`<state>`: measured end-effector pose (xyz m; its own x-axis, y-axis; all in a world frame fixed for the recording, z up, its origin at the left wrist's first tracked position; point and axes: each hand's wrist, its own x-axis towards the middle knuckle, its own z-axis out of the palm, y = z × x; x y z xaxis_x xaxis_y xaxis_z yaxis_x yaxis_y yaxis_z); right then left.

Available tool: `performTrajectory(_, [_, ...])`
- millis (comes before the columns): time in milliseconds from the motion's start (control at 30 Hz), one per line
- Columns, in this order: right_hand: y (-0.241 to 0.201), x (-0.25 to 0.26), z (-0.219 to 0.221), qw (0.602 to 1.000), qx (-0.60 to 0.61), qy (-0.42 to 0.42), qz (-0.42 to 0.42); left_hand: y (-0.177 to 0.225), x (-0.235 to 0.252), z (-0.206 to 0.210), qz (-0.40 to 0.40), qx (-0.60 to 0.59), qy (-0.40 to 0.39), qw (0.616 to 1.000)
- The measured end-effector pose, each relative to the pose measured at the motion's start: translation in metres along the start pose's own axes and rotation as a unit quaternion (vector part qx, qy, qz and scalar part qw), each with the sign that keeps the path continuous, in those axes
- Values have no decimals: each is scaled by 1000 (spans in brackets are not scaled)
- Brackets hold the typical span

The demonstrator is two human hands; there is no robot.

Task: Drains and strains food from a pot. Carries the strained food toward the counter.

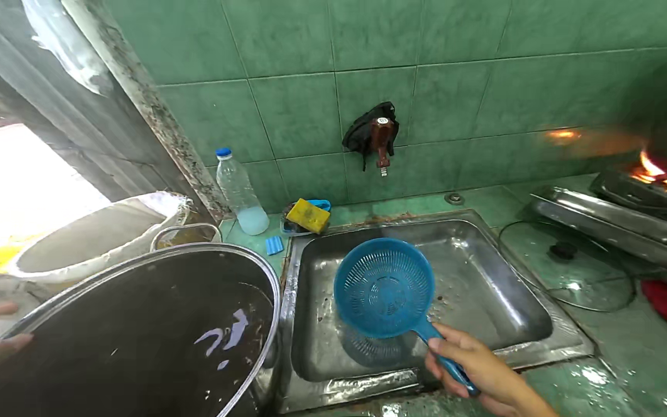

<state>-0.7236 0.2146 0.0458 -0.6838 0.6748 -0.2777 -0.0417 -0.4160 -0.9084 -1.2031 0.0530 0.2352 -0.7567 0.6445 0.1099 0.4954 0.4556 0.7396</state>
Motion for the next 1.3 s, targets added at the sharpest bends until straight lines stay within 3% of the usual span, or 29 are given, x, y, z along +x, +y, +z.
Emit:
performTrajectory(100, [6, 1, 0, 1000, -5, -19, -7, 12, 7, -2, 17, -2, -28, 999])
performTrajectory(333, [5, 10, 18, 998, -17, -53, 20, -1, 52, -7, 74, 32, -25, 996])
performTrajectory(733, [-10, 6, 29, 996, -1, -91, 28, 58, 50, 9, 78, 96, -69, 990])
performTrajectory(1300, [-28, 6, 28, 993, -72, -73, 60, 117, 33, 43, 90, 152, -71, 982])
